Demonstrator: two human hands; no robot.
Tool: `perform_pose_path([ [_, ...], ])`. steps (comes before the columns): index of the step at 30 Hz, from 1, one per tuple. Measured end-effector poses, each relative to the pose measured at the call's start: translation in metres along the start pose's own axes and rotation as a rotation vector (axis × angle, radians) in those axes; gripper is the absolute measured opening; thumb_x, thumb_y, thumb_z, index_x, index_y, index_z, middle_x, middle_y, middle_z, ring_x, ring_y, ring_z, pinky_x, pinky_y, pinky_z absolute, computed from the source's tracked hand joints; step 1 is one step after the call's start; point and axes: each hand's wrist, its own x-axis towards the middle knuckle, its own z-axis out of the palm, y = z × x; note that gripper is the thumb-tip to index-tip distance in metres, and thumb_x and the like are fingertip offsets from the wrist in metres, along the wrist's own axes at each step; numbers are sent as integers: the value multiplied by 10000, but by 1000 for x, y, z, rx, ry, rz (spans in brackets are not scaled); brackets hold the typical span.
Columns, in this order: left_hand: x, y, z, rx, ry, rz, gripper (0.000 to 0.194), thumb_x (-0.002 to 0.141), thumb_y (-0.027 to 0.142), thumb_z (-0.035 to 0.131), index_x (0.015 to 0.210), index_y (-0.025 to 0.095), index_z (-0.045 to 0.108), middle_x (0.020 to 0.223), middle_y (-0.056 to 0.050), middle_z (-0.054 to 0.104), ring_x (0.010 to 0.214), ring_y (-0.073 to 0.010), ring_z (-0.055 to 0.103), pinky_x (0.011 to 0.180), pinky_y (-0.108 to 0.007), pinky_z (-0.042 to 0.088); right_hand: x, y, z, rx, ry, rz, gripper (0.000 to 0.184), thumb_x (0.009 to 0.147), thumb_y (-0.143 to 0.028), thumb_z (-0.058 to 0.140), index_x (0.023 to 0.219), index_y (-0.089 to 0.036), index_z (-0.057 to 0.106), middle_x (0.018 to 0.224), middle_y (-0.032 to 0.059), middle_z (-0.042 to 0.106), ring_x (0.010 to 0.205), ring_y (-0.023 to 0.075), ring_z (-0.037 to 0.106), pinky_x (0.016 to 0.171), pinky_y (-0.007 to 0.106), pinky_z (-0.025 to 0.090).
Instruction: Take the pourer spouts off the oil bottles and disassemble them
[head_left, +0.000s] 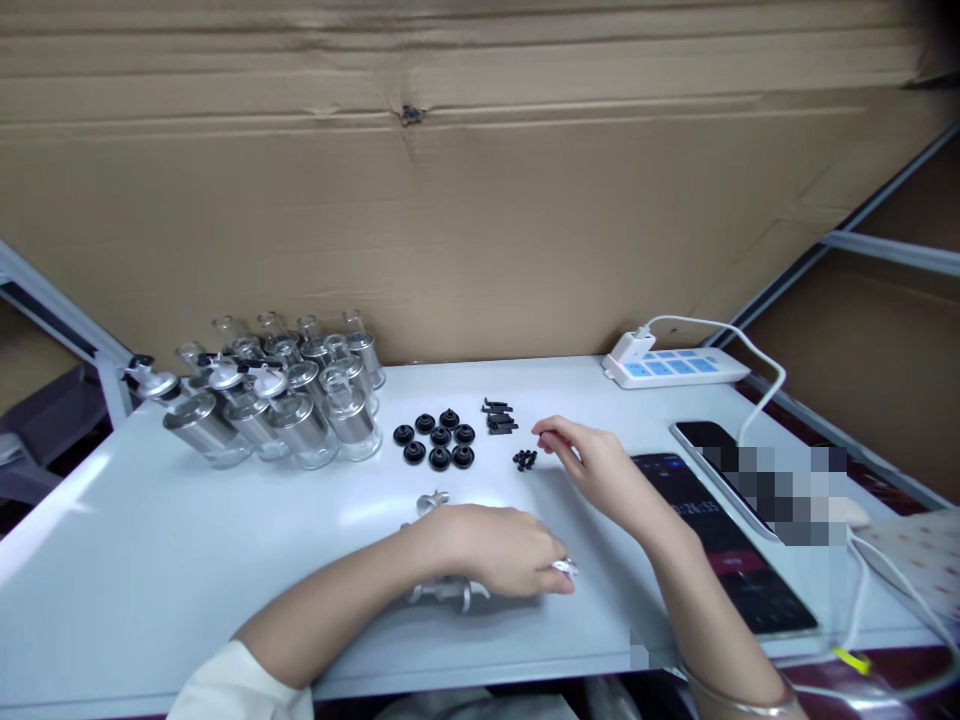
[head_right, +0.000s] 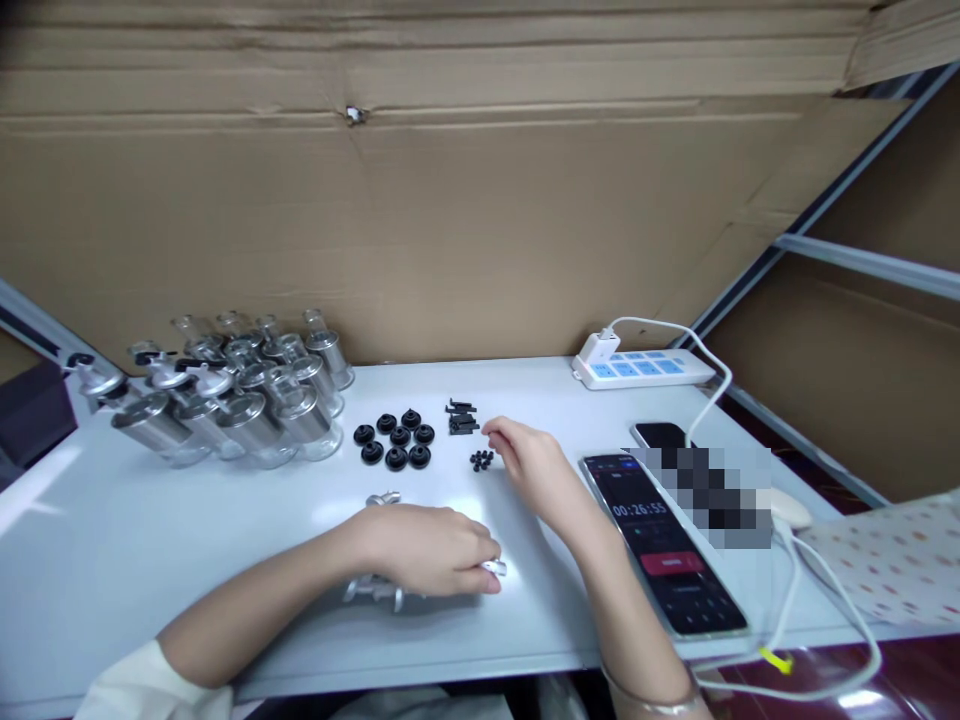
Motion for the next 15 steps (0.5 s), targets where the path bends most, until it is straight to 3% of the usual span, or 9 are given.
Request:
perform_pose_path([
  [4,-6,2,-6,27,-5,3,386,940,363,344,1038,104,614,1031,-140,655,903,-262,626,716,-345,468,-12,17,13,56,-6,89,113,911,-300,344,896,-254,446,764,35,646,686,206,623,689,347,481],
  [9,-12,1,-11,43,41,-40,372,944,349,334,1071,126,603,1043,-125,652,872,-244,629,718,-344,466,-14,31,26,-45,35,-3,105,865,-242,396,812,-237,486,856,82,594,771,221,581,737,359,467],
  [15,-16,1,-13,65,41,-36,361,945,341,333,1056,125,600,1043,-118,652,862,-244,626,707,-338,458,-9,31,29,-83,-42,40,116,813,-163,385,787,-224,481,821,71,613,760,221,589,734,358,459],
])
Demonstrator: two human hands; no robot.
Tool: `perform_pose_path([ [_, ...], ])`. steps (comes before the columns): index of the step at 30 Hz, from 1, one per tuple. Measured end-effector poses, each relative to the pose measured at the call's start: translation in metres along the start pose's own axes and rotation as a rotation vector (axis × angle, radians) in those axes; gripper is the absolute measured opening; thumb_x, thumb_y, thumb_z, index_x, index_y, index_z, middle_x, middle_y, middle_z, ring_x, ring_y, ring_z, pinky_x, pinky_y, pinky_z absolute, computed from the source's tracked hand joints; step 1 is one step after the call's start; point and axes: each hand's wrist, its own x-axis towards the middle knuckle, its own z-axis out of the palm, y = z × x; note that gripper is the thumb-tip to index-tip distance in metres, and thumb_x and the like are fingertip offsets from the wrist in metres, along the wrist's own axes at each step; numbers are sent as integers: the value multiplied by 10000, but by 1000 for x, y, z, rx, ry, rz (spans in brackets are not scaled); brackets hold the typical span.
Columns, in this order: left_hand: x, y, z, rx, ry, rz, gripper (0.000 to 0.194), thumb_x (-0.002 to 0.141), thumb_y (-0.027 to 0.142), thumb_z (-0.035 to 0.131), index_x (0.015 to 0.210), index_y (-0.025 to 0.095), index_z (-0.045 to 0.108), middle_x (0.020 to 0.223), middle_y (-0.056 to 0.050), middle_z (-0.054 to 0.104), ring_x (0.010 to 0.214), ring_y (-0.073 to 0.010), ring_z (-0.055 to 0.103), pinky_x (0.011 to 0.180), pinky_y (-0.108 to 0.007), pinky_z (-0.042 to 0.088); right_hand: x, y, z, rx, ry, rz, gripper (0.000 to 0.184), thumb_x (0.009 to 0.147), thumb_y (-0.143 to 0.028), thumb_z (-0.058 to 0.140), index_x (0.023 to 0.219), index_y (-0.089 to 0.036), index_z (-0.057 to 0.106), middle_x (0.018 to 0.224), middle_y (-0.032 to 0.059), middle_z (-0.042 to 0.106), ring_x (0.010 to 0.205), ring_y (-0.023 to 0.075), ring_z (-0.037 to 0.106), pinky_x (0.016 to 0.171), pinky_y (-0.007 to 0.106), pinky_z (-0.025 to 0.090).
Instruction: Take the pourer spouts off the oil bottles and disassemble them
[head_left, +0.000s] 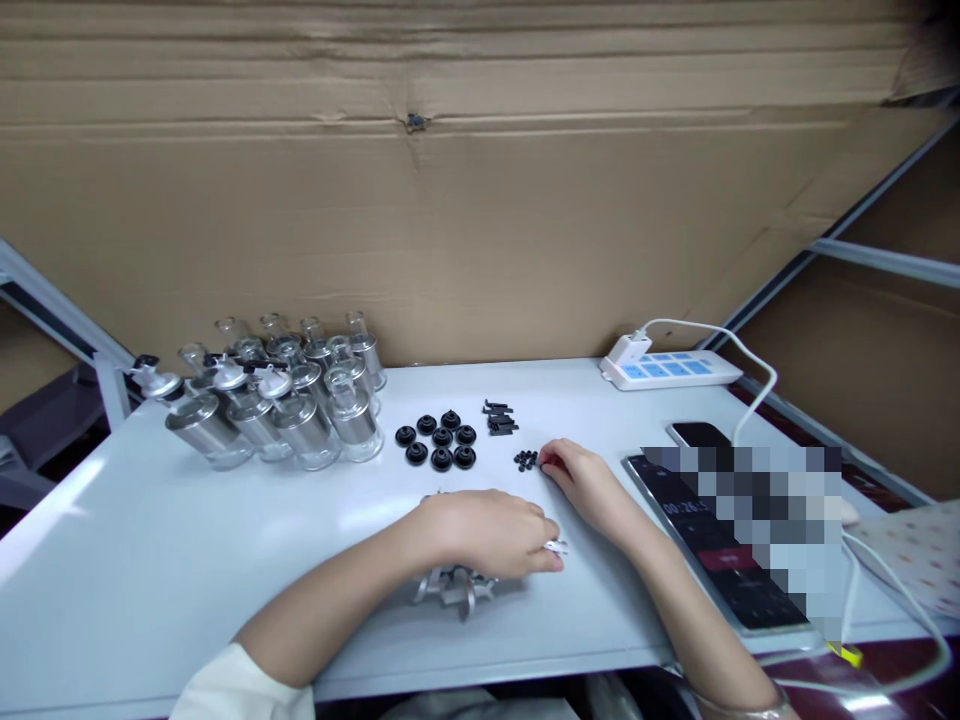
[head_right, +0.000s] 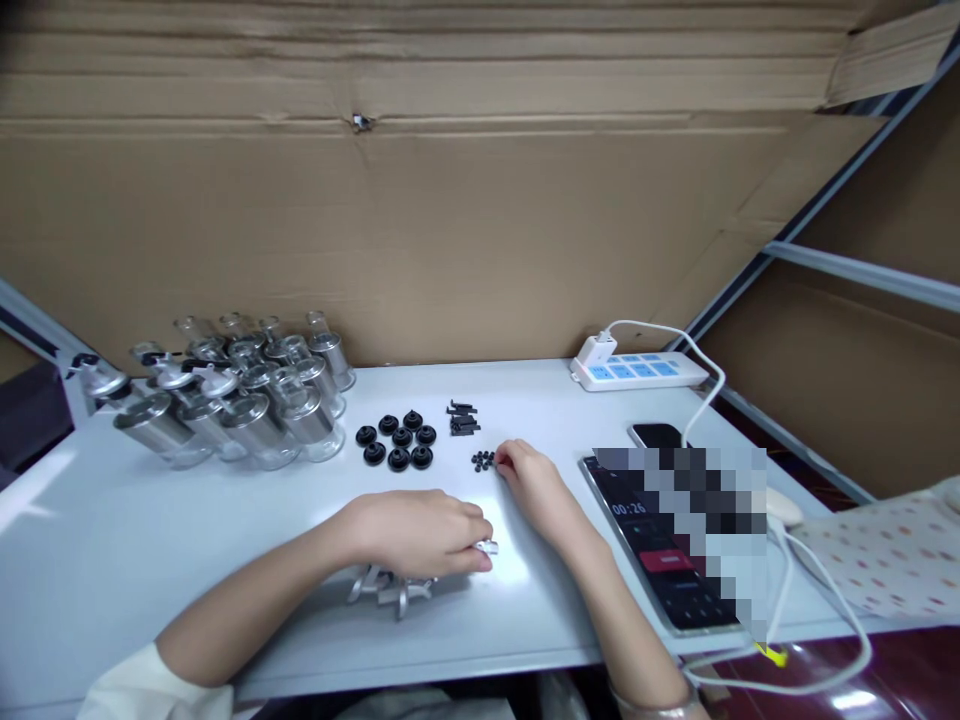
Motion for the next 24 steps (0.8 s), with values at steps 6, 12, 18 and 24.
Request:
perform_pose_path([
  [6,-1,-1,-1,11,61,19,319,947,335,350,992,138,596,982,-93,651,821,-215,609,699,-309,433,0,0,-2,-19,-2,27,121,757,-145,429,834,-218,488,753,41,607,672,201,576,671,330,457],
  [12,-12,-11,-5,-191,275,-8,231,950,312,346,874,162,504,922,-56,574,808,-177,549,722,-284,402,2,-25,-34,84,23,-30,157,877,-281,383,885,-215,526,827,55,649,742,193,611,682,306,453],
  [18,-17,-40,20,-611,667,-133,250,827,270,506,969,211,309,885,8,441,724,-123,449,674,-256,378,19,-75,-49,291,-130,-248,266,943,-364,352,879,-210,558,805,27,626,713,150,555,667,265,425],
  [24,-16,-64,53,-682,902,-145,317,740,92,465,961,217,273,941,-1,384,702,-92,445,640,-226,394,33,-85,-23,317,-244,-295,143,886,-340,497,870,-211,555,816,9,637,696,134,537,601,232,390],
])
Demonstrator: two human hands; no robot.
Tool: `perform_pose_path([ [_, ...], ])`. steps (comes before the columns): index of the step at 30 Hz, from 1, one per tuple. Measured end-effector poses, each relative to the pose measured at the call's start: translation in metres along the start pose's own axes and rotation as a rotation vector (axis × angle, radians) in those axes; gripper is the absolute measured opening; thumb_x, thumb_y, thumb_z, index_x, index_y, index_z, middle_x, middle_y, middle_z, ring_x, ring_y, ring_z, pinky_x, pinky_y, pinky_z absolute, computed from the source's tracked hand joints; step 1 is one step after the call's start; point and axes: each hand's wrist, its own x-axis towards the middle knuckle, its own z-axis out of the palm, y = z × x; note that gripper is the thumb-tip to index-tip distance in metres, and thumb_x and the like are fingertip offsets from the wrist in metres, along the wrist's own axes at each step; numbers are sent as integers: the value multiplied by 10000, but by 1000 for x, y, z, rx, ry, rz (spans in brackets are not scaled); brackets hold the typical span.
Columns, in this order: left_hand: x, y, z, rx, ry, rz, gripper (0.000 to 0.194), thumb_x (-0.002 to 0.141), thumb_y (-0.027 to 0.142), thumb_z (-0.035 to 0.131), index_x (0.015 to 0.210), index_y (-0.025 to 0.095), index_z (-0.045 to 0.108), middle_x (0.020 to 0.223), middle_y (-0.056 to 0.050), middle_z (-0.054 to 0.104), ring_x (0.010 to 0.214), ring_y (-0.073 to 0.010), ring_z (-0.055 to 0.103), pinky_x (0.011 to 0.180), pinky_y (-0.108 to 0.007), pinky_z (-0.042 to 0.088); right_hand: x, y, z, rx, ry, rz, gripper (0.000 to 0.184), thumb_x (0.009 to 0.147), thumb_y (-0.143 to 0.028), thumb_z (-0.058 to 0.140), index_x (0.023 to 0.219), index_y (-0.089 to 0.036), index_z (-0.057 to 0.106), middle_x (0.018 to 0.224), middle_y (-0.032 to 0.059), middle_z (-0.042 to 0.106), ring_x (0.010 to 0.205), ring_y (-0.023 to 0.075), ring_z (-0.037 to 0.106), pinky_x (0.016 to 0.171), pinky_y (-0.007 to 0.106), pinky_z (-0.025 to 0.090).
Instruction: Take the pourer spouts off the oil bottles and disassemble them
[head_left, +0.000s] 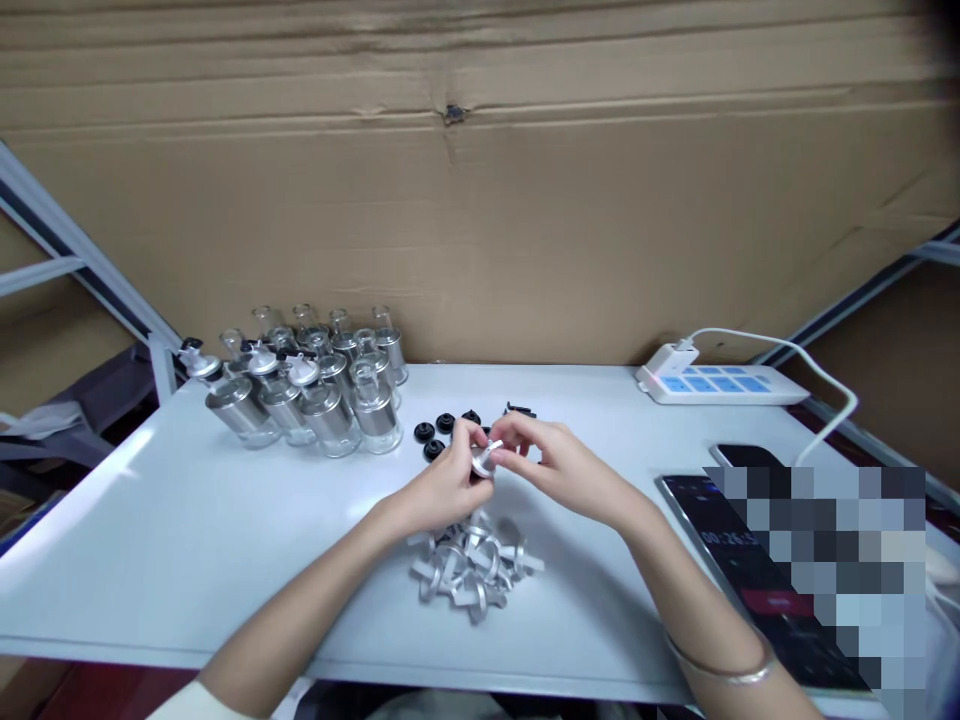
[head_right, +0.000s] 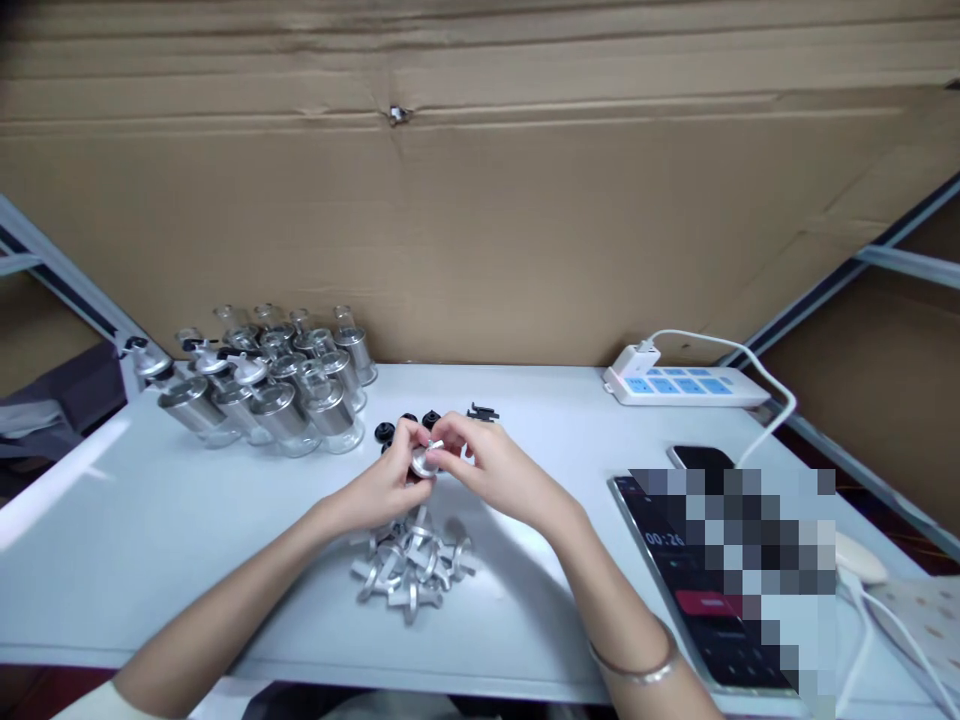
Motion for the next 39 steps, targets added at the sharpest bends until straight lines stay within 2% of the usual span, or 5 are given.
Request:
perform_pose_path([
  [9,0,-17,-22,287,245,241,179,860,203,504,1034,197,461,1062,-80,548,998,-199,533,876,-352,444,-4,31,6,72,96,131,241,925,-429,381,821,-222,450,680,-24,532,614,131,479,616,264,383],
  [12,2,-27,-32,410,358,178,310,848,259,537,1130,190,430,1201,-124,494,1181,-250,460,1024,-445,358,-5,34,4,314,173,222,302,911,-477,368,770,-219,438,701,-13,535,654,137,517,661,289,426],
  [19,1,-50,-24,389,123,-118,892,710,427,711,1390,214,174,1513,-169,161,1427,-313,125,1143,-496,213,5,38,23,832,80,656,248,852,-417,484,743,-198,443,762,-2,501,545,116,567,423,240,449],
  [27,6,-61,-16,431,138,-94,814,733,351,707,1377,196,235,1426,-172,322,1369,-312,277,1118,-505,261,16,53,54,802,244,539,315,781,-498,564,759,-200,465,908,34,504,741,142,605,516,232,496],
  [39,15,-68,-24,443,141,45,724,764,357,685,1344,207,279,1344,-144,413,1286,-284,378,1072,-503,323,22,60,60,669,201,400,475,718,-658,517,779,-193,441,1203,103,436,757,139,609,589,291,492],
])
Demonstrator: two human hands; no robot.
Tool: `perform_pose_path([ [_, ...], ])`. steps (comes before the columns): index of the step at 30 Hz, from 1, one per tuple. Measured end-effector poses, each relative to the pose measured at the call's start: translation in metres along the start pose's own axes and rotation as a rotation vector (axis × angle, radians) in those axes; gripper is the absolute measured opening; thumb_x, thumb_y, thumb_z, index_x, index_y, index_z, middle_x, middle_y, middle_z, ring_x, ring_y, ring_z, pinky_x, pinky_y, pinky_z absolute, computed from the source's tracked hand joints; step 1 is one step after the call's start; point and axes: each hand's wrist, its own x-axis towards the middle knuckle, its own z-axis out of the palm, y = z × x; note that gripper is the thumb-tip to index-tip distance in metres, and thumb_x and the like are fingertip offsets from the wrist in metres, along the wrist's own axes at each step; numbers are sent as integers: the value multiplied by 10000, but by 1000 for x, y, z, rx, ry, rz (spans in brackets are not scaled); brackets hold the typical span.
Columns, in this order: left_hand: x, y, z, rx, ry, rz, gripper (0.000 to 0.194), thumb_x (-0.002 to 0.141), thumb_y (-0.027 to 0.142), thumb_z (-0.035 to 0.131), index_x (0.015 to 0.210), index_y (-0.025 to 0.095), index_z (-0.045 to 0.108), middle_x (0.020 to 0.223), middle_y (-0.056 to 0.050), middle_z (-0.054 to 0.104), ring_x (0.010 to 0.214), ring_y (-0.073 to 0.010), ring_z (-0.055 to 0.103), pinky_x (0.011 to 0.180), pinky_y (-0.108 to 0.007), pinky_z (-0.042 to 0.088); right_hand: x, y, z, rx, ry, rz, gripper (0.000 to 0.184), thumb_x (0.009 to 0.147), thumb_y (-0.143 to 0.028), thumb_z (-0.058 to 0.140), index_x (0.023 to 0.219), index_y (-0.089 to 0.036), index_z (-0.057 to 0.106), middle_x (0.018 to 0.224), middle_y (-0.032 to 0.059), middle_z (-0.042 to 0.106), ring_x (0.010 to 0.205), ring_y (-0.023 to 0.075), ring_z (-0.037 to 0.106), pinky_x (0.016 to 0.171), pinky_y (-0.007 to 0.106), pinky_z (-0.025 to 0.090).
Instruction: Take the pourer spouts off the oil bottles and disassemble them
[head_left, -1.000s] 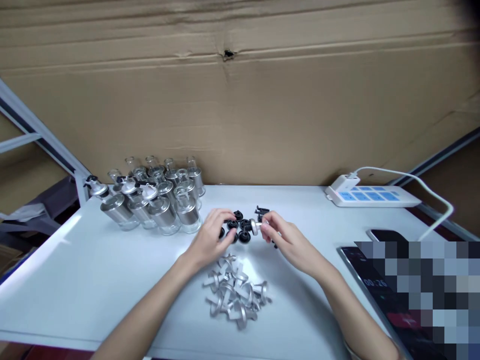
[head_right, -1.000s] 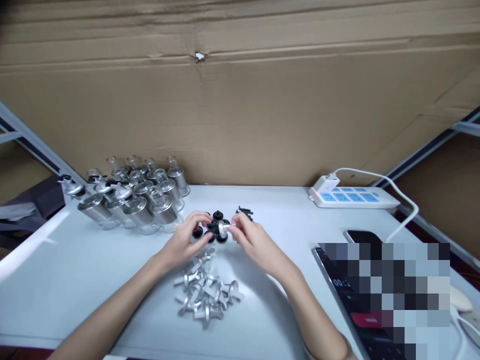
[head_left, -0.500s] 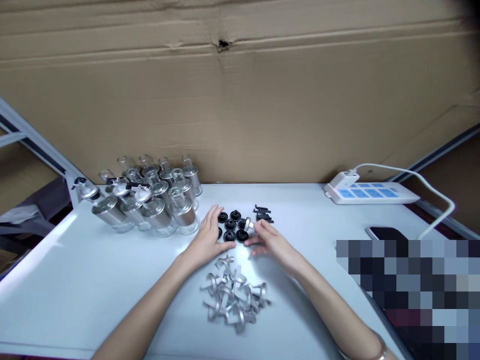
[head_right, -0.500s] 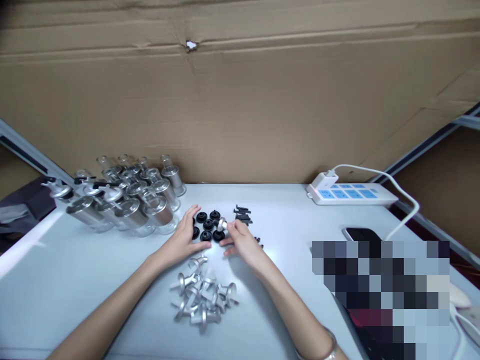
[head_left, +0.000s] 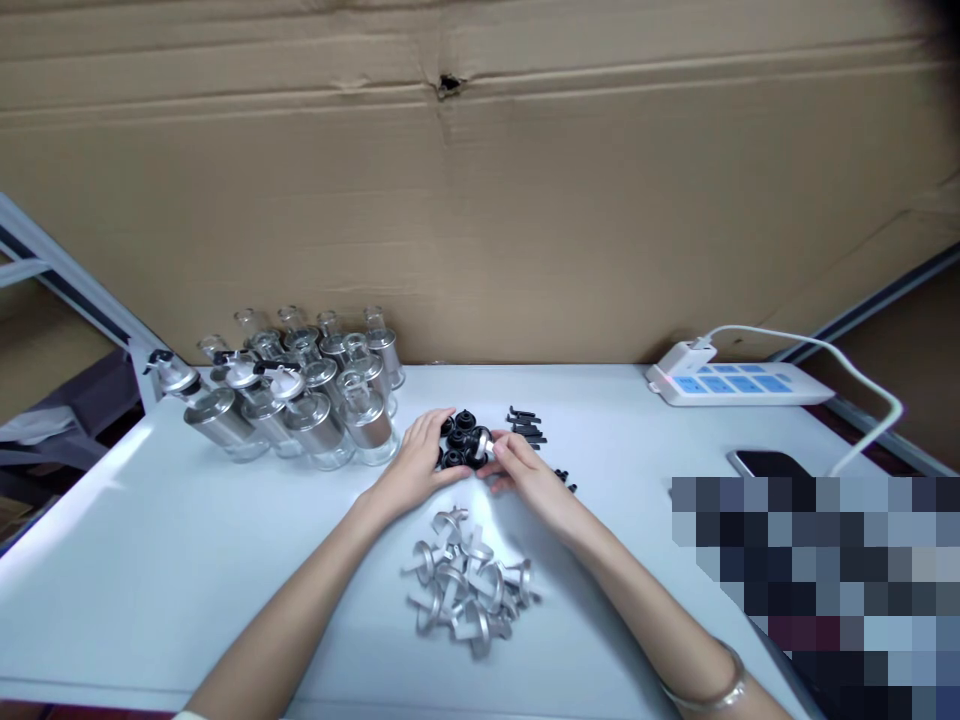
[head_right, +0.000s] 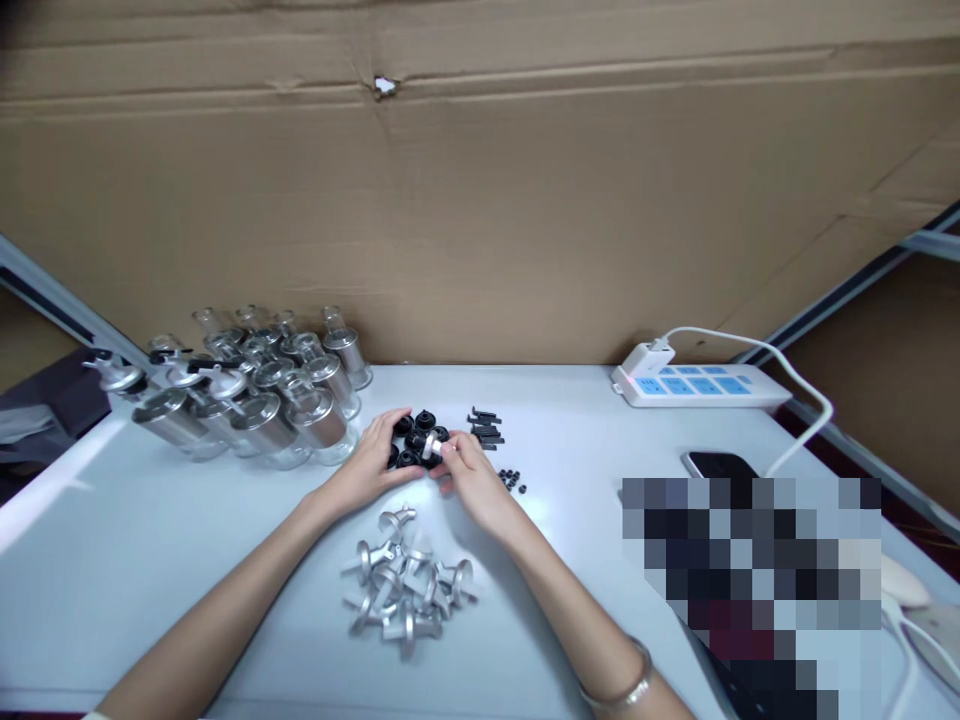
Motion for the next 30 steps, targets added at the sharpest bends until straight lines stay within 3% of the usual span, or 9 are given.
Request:
perform_pose_path([
  [4,-3,1,-4,1,-30,-26,716,758,407,682,1334,170,328,1373,-167,411,1314,-288,366,1100,-488,299,-4,-1,-3,-78,-13,-27,467,754,-663,463,748,-198,422,1194,97,433,761,148,594,576,295,470],
  [8,-6,2,-6,18,-46,-75,761,786,437,643,1387,153,271,1469,-185,306,1401,-298,224,1135,-500,234,-9,-6,-8,-179,29,-77,407,802,-611,441,754,-207,453,986,49,469,746,157,512,651,319,434],
  [10,-7,3,-7,40,-11,-48,702,836,436,579,1393,150,262,1475,-178,302,1415,-289,188,1135,-502,232,-13,-11,-12,-253,60,-120,375,827,-580,423,751,-214,456,857,18,450,759,169,466,702,323,398],
  [12,-7,8,-10,83,64,33,546,892,394,499,1351,148,337,1410,-167,398,1375,-274,281,1107,-485,289,-16,-17,-14,-318,49,-132,367,850,-567,383,747,-220,441,743,-10,421,716,166,428,680,307,360],
  [16,-7,22,-16,227,198,238,292,945,278,381,1176,166,523,1090,-114,607,1057,-231,535,936,-424,447,-21,-25,-14,-265,-80,-93,429,851,-603,358,687,-212,425,633,-34,413,605,133,379,602,278,310],
  [20,-10,34,-15,291,194,368,273,944,198,330,1065,137,567,951,-106,637,910,-216,548,816,-373,478,-25,-34,-9,-74,-189,-22,451,815,-602,439,611,-203,392,584,-43,420,526,96,354,536,261,286],
  [24,-14,39,-14,231,178,437,297,902,174,292,1003,122,567,899,-118,631,877,-227,529,776,-378,467,-31,-42,-9,114,-296,142,430,780,-563,534,607,-194,401,558,-46,459,461,63,342,472,234,242],
  [30,-15,47,-18,233,206,572,332,914,292,282,924,131,572,758,-101,600,763,-224,513,662,-357,424,-38,-44,-12,200,-547,259,368,724,-488,672,665,-158,518,590,-19,565,413,32,384,429,207,232],
])
